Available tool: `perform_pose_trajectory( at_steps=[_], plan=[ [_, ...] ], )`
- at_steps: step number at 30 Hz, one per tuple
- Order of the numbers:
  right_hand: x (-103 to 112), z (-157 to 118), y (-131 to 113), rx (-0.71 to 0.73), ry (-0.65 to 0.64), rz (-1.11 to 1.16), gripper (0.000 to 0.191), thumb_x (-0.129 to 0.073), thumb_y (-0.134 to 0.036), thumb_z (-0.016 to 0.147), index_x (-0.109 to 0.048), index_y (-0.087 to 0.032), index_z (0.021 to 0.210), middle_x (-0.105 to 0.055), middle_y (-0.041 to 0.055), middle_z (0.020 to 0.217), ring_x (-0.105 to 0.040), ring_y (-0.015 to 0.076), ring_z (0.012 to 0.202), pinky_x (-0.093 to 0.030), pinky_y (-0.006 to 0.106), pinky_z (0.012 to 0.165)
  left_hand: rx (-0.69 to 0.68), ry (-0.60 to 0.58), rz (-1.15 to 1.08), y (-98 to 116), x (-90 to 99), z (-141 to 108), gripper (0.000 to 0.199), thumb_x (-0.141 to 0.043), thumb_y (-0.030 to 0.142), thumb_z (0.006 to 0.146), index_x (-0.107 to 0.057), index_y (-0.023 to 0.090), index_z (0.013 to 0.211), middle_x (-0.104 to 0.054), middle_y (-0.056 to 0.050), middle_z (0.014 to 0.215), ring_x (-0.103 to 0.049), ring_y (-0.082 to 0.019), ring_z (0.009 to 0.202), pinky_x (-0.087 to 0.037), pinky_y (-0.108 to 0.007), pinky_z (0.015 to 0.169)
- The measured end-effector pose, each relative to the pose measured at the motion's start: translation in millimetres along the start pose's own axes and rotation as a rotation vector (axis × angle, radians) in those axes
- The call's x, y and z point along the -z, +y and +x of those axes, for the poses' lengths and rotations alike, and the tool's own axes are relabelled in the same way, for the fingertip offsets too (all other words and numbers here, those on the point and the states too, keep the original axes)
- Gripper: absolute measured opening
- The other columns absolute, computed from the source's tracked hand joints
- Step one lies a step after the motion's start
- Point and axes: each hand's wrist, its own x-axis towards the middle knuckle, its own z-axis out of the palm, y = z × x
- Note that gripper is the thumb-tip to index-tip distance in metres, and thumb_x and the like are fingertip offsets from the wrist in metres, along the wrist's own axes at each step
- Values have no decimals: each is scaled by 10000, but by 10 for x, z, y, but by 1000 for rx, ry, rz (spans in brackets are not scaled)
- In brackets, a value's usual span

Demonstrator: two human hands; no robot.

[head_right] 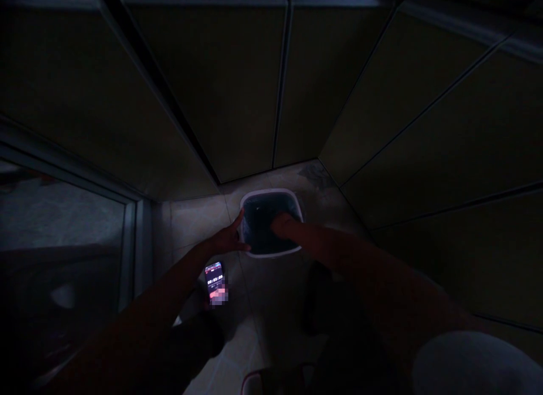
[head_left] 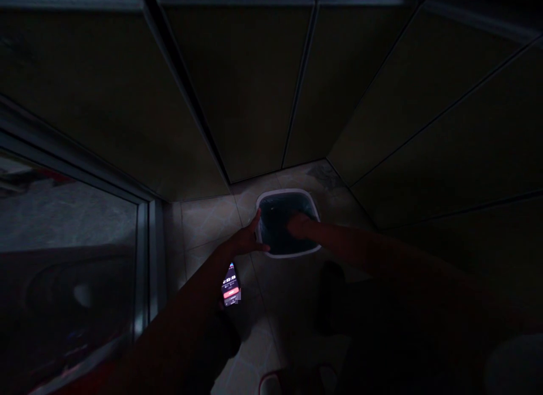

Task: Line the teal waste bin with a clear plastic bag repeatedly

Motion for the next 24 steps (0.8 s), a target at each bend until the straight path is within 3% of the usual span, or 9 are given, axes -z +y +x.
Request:
perform_pose_trajectory(
  at_steps=[3, 6, 8, 10, 13, 16, 20, 22, 24],
  plan=[
    [174, -362, 90, 199, -202, -451, 147, -686, -28, 869, -806, -89, 926, -788, 192, 1269, -656, 300, 1367, -415, 418, 1223, -8, 54, 45, 108, 0, -12, 1481, -958, 606, 627, -150, 111, 1765, -763, -97, 1115, -683, -243, 900, -505, -342, 841],
    [424, -738, 276, 419, -194, -634, 182, -668, -170, 960, -803, -159, 1082, -791, 163, 1258, -728, 313, 1215, -534, 421, 1069, 20, 273, 267, 328, 44, -65, 1049, -840, 602, 780, -468, 165, 1658, -730, -14, 906, -661, -213, 814, -477, -307, 785],
    [553, -966, 472, 511, -118, -623, 226, -588, -233, 1017, -789, -186, 1111, -800, 134, 1205, -748, 281, 1109, -550, 360, 952, -13, 428, 357, 496, 52, -131, 639, -695, 585, 908, -710, 196, 1415, -691, -2, 802, -645, -202, 773, -459, -295, 745],
    [608, -1160, 703, 523, -32, -506, 256, -533, -256, 1037, -775, -186, 1083, -805, 105, 1126, -741, 233, 1016, -524, 300, 871, -76, 506, 353, 634, 5, -225, 424, -615, 554, 951, -806, 204, 1094, -676, -12, 753, -633, -201, 757, -451, -294, 722],
    [558, -1345, 1033, 552, 21, -272, 252, -510, -247, 1013, -751, -177, 997, -795, 68, 1009, -711, 186, 914, -491, 265, 803, -113, 509, 187, 732, -181, -405, 334, -673, 516, 883, -745, 205, 783, -669, -12, 714, -616, -192, 743, -451, -288, 714],
    [472, -1377, 1252, 555, 46, -131, 245, -500, -238, 973, -721, -188, 879, -774, 46, 897, -691, 187, 846, -494, 285, 776, -87, 517, 47, 744, -413, -572, 326, -721, 487, 826, -695, 197, 680, -667, -14, 685, -617, -182, 715, -467, -287, 708],
    [553, -1325, 1326, 530, 200, 94, 199, -529, -244, 921, -721, -197, 894, -770, 63, 913, -687, 204, 845, -522, 323, 791, -62, 600, -4, 871, -532, -696, 353, -702, 489, 862, -795, 155, 927, -654, -9, 670, -611, -175, 666, -477, -294, 679],
    [707, -1335, 1287, 528, 285, 209, 280, -543, -258, 907, -745, -186, 1086, -722, 36, 836, -646, 184, 751, -510, 310, 730, -100, 632, -78, 1065, -462, -756, 504, -706, 454, 870, -772, 128, 1248, -589, 40, 634, -546, -144, 600, -449, -275, 634],
    [914, -1404, 1200, 545, 344, 313, 488, -561, -281, 910, -681, -173, 1370, -624, -22, 721, -570, 161, 649, -468, 282, 649, -232, 645, -201, 1359, -344, -874, 721, -730, 386, 864, -610, 148, 1534, -567, 72, 667, -512, -118, 598, -440, -252, 625]
  ],
)
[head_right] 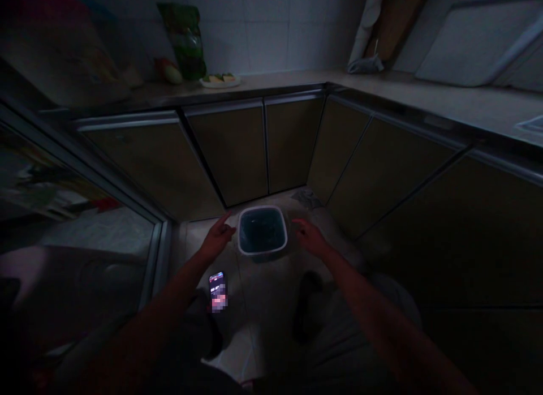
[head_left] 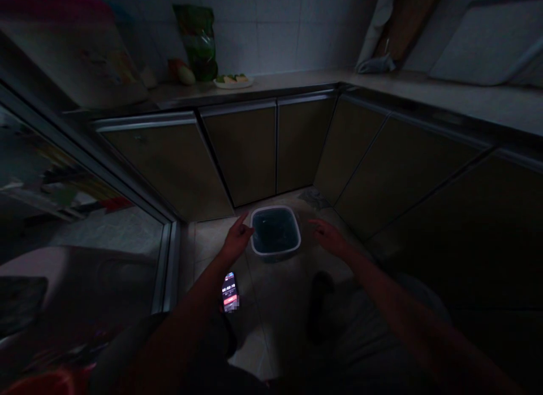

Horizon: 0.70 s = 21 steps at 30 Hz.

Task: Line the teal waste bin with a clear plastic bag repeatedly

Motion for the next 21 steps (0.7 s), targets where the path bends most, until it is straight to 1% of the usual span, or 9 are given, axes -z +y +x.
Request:
perform_pose_trajectory(
  at_steps=[3, 7, 9, 10, 11, 13, 17, 19, 21],
  plan=[
    [278, 25, -381, 84, 104, 133, 722, -610, -318, 923, -493, -185, 1624, -556, -56, 711, -521, 138, 625, -431, 255, 606, -232, -1, -175, 663, 165, -108, 950, -767, 282, 876, -342, 283, 1726, -602, 75, 766, -545, -102, 676, -484, -231, 685],
    [541, -126, -1016, 281, 211, 234, 873, -651, -319, 953, -296, -290, 1750, -598, -38, 808, -539, 132, 666, -475, 264, 633, -533, -18, -192, 1553, 349, -543, 1066, -774, 175, 897, -193, 415, 1757, -603, 73, 804, -548, -109, 661, -500, -231, 639],
    [575, -165, -1198, 362, 236, 247, 933, -664, -318, 966, -199, -345, 1774, -618, -25, 845, -546, 141, 684, -492, 274, 638, -653, -25, -154, 1793, 421, -679, 1105, -776, 134, 892, -168, 476, 1749, -611, 76, 808, -580, -130, 687, -553, -275, 683],
    [567, -137, -1213, 384, 244, 247, 967, -671, -319, 969, -148, -363, 1780, -634, -16, 871, -549, 147, 695, -499, 278, 640, -690, -29, -135, 1822, 455, -671, 1150, -784, 112, 878, -138, 505, 1745, -624, 80, 818, -589, -134, 696, -569, -292, 703],
    [545, -71, -1172, 389, 247, 242, 1006, -677, -319, 968, -92, -373, 1785, -649, -6, 899, -550, 152, 705, -504, 281, 641, -701, -35, -120, 1782, 487, -603, 1199, -793, 96, 864, -97, 519, 1743, -637, 85, 827, -594, -134, 698, -574, -297, 712],
    [472, 164, -939, 349, 229, 221, 1088, -684, -303, 955, 15, -362, 1786, -664, 4, 922, -542, 155, 703, -500, 278, 633, -648, -73, -105, 1511, 546, -304, 1285, -800, 90, 840, 18, 482, 1751, -653, 99, 819, -580, -117, 662, -545, -264, 674],
    [302, 710, -306, 167, 108, 110, 1181, -678, -201, 863, 49, -269, 1791, -589, -46, 780, -514, 142, 640, -449, 250, 608, -265, -34, -81, 634, 635, 465, 1248, -751, 88, 846, 80, 219, 1769, -617, 128, 687, -485, -78, 574, -411, -194, 578],
    [240, 848, -146, 151, 50, 51, 1195, -671, -163, 827, 24, -266, 1795, -575, -53, 770, -535, 144, 662, -458, 252, 637, -180, -24, -82, 331, 654, 684, 1270, -747, 77, 838, 116, 201, 1762, -633, 120, 708, -499, -80, 594, -401, -197, 588],
    [199, 886, -124, 171, 26, -1, 1200, -671, -147, 812, -1, -293, 1797, -588, -48, 787, -552, 147, 686, -469, 256, 662, -175, -30, -98, 206, 654, 763, 1278, -756, 75, 833, 104, 223, 1766, -645, 106, 739, -515, -84, 619, -405, -208, 611]
  ],
)
